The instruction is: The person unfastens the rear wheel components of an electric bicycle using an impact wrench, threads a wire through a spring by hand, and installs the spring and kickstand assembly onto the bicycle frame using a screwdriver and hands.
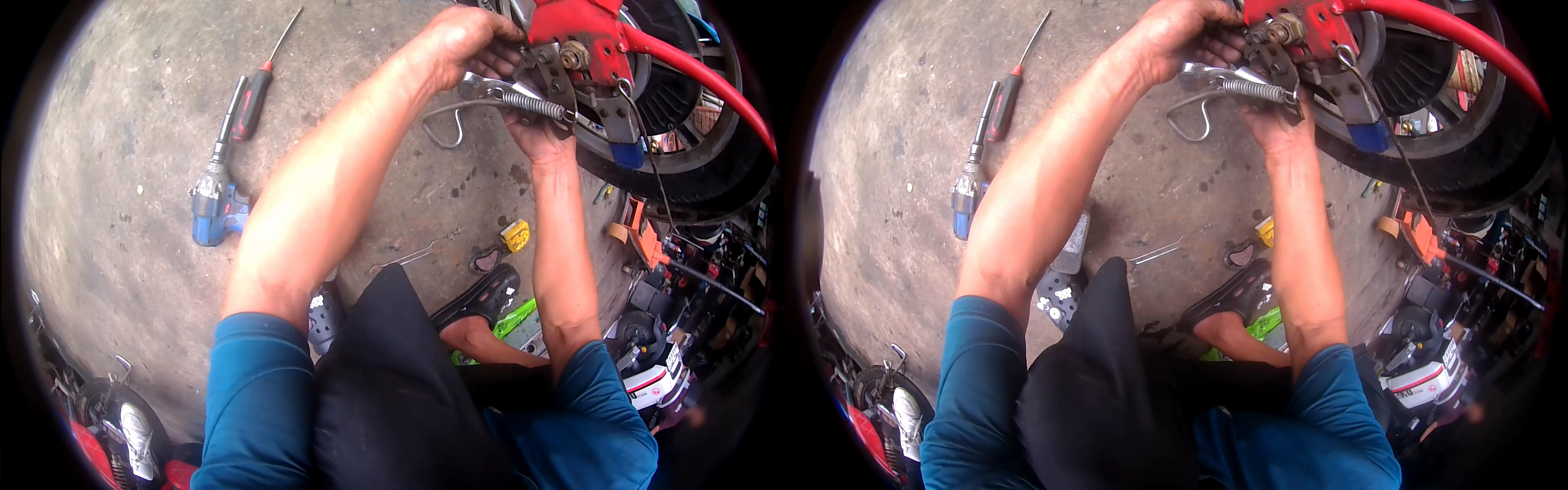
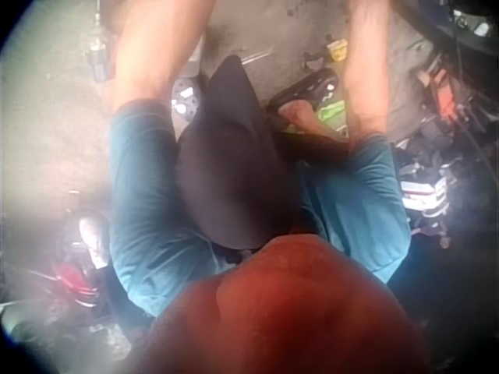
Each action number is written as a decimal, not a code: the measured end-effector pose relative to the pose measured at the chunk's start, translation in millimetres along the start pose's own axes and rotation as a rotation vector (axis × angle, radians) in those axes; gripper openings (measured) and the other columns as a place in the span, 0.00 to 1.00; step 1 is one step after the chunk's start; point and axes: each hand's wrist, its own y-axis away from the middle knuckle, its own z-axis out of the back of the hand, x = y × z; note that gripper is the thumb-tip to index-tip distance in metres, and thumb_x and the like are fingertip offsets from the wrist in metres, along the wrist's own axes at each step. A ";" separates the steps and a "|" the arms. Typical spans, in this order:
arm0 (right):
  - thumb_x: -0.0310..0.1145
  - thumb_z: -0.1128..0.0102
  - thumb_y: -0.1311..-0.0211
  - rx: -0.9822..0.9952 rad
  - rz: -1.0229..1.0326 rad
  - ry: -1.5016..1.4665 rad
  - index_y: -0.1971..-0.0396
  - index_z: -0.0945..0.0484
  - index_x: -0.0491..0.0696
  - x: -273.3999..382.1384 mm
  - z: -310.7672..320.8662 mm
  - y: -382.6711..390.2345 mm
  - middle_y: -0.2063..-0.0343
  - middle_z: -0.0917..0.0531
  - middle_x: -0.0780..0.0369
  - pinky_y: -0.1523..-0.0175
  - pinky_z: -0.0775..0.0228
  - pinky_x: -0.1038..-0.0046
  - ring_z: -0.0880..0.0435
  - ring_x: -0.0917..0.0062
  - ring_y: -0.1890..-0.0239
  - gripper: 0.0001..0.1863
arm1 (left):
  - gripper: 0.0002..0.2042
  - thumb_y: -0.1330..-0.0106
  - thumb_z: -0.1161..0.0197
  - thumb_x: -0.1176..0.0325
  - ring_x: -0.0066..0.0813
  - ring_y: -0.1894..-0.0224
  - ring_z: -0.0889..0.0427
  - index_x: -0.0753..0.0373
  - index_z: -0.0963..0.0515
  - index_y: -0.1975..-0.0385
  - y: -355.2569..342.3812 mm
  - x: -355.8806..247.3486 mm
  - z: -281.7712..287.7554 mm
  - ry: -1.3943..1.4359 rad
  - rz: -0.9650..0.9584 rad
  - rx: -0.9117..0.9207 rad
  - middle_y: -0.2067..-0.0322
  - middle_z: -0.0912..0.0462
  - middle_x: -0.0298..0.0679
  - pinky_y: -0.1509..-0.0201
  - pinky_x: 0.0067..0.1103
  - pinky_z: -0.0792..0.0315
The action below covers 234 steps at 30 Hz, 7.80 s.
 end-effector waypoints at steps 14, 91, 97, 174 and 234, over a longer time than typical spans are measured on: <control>0.34 0.46 0.41 0.072 0.140 0.087 0.46 0.32 0.43 1.9 29.7 14.3 0.51 0.24 0.57 0.41 0.36 0.67 0.25 0.71 0.49 0.24 | 0.10 0.42 0.37 0.68 0.25 0.72 0.19 0.68 0.20 0.66 19.1 2.0 -0.4 -0.056 -0.097 0.008 0.71 0.17 0.41 0.63 0.17 0.25; 0.46 0.43 0.44 0.150 0.188 0.213 0.41 0.34 0.47 -8.6 46.2 9.5 0.43 0.28 0.62 0.34 0.47 0.65 0.32 0.72 0.41 0.32 | 0.11 0.46 0.37 0.68 0.25 0.73 0.22 0.71 0.21 0.71 50.4 40.5 -52.6 -0.623 -0.663 -0.614 0.75 0.18 0.41 0.66 0.21 0.29; 0.46 0.43 0.44 0.159 0.202 0.200 0.41 0.35 0.47 -10.3 39.6 10.2 0.43 0.28 0.62 0.34 0.47 0.65 0.32 0.72 0.41 0.32 | 0.10 0.46 0.38 0.70 0.25 0.70 0.22 0.71 0.21 0.69 32.1 53.2 -39.6 -0.714 -0.905 -0.593 0.74 0.19 0.41 0.64 0.22 0.29; 0.48 0.40 0.47 0.125 0.212 0.202 0.40 0.36 0.47 -16.3 44.4 6.8 0.43 0.29 0.62 0.35 0.47 0.66 0.33 0.72 0.40 0.36 | 0.10 0.45 0.39 0.67 0.25 0.73 0.22 0.70 0.22 0.71 38.1 51.6 -42.7 -0.825 -0.781 -0.661 0.77 0.19 0.42 0.65 0.23 0.29; 0.46 0.41 0.46 0.097 0.221 0.170 0.42 0.33 0.49 -16.2 43.7 11.6 0.46 0.26 0.62 0.36 0.45 0.65 0.31 0.71 0.42 0.31 | 0.08 0.46 0.39 0.69 0.47 0.68 0.21 0.65 0.20 0.70 52.6 27.8 -40.3 -0.679 -0.408 -0.455 0.73 0.20 0.49 0.63 0.34 0.30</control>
